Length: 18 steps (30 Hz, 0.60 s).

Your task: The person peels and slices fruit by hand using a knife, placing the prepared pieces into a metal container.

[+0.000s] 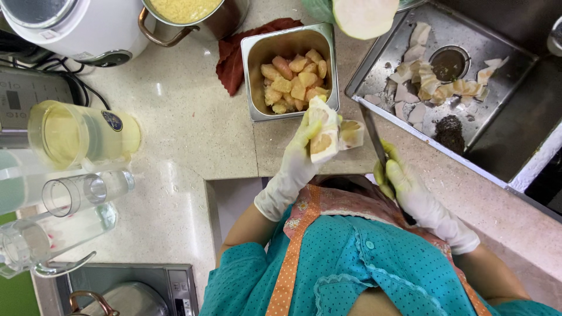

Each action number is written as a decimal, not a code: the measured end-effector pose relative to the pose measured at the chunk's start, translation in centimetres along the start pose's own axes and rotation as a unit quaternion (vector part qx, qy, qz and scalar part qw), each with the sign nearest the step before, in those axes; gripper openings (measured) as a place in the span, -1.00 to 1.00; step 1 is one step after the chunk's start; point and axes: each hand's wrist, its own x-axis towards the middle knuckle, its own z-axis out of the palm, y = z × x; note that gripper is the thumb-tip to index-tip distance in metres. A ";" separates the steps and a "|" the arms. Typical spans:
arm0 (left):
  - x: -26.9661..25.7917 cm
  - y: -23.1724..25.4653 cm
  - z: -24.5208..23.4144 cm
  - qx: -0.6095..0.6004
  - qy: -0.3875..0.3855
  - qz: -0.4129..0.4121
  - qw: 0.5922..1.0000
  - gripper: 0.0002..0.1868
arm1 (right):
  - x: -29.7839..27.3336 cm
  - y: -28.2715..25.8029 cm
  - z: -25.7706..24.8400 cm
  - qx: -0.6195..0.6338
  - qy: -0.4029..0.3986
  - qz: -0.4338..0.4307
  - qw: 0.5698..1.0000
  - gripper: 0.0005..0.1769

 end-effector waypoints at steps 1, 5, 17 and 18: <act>0.9 -0.2 -0.3 -0.032 0.010 -0.019 0.999 -0.40 | -0.7 -0.3 0.3 -0.078 0.015 -0.038 0.996 -0.35; 3.9 -0.8 0.7 -0.088 0.031 -0.030 0.995 -0.38 | -1.0 -2.1 1.4 -0.284 0.061 -0.138 0.947 -0.18; 3.7 -3.1 7.2 0.076 -0.114 0.040 0.990 -0.26 | 0.5 -5.4 0.6 -0.298 0.188 -0.265 0.897 -0.17; 3.8 -2.8 7.2 0.066 -0.136 0.048 0.987 -0.27 | 0.3 -5.2 0.3 -0.314 0.189 -0.215 0.905 -0.17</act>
